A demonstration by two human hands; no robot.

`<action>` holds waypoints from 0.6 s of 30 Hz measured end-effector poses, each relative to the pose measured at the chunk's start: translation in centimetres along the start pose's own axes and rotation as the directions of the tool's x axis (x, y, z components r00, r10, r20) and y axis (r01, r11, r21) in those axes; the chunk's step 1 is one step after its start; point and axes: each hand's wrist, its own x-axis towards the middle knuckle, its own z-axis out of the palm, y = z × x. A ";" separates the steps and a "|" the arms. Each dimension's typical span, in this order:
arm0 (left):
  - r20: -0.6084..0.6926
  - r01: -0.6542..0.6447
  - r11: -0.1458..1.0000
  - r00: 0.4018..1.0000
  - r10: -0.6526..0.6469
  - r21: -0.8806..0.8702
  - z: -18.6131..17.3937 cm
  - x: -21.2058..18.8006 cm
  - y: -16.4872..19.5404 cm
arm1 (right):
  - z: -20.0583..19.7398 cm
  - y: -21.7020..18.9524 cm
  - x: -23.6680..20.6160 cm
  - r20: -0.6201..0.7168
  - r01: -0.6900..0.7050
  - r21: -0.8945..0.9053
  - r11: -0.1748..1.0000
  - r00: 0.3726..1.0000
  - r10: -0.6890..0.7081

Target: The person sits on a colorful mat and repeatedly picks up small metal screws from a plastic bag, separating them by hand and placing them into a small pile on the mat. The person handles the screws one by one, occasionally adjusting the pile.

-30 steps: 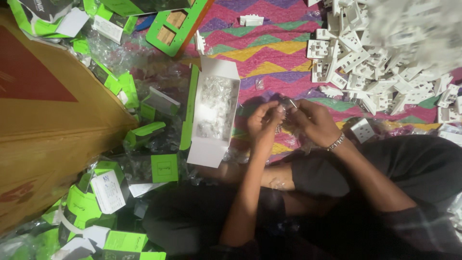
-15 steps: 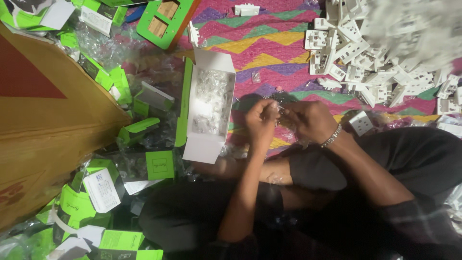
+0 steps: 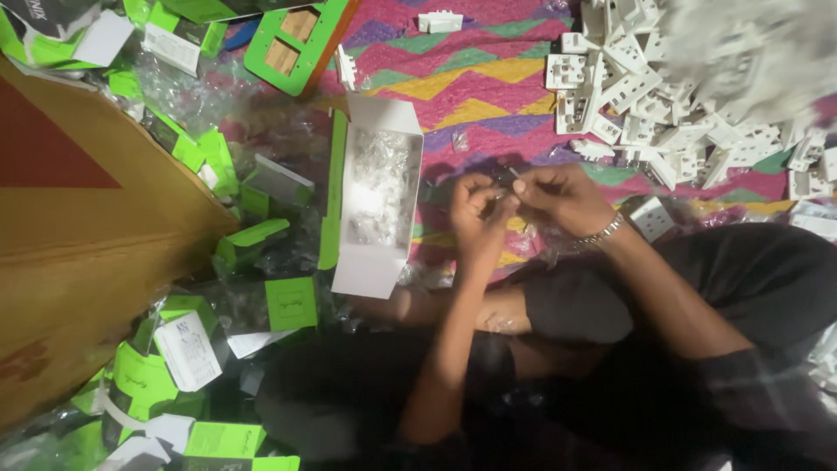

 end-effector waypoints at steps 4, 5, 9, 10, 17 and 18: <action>-0.012 0.179 0.965 0.983 -0.185 -0.192 -1.3 0.2 -1.5 | 0.4 0.0 0.2 0.044 -0.018 0.050 0.999 0.999 0.016; -0.006 0.218 0.952 0.975 -0.224 -0.215 -1.5 0.1 -1.7 | 0.4 0.0 0.3 0.055 -0.017 0.062 0.998 0.998 0.013; 0.084 0.259 0.784 0.962 -0.258 -0.564 -1.8 0.1 -1.9 | 0.9 0.5 0.1 0.025 0.082 0.000 0.997 0.996 -0.082; 0.084 0.265 0.786 0.961 -0.264 -0.559 -1.8 0.2 -1.9 | 1.1 0.7 0.1 0.009 0.109 0.017 0.994 0.994 -0.109; 0.030 0.242 0.827 0.964 -0.263 -0.507 -1.5 0.3 -1.3 | 2.0 0.0 0.4 -0.102 0.095 0.102 0.990 0.991 -0.085; 0.028 0.241 0.841 0.965 -0.260 -0.485 -1.6 0.3 -1.3 | 2.0 -0.3 0.3 -0.073 0.135 0.068 0.988 0.989 -0.130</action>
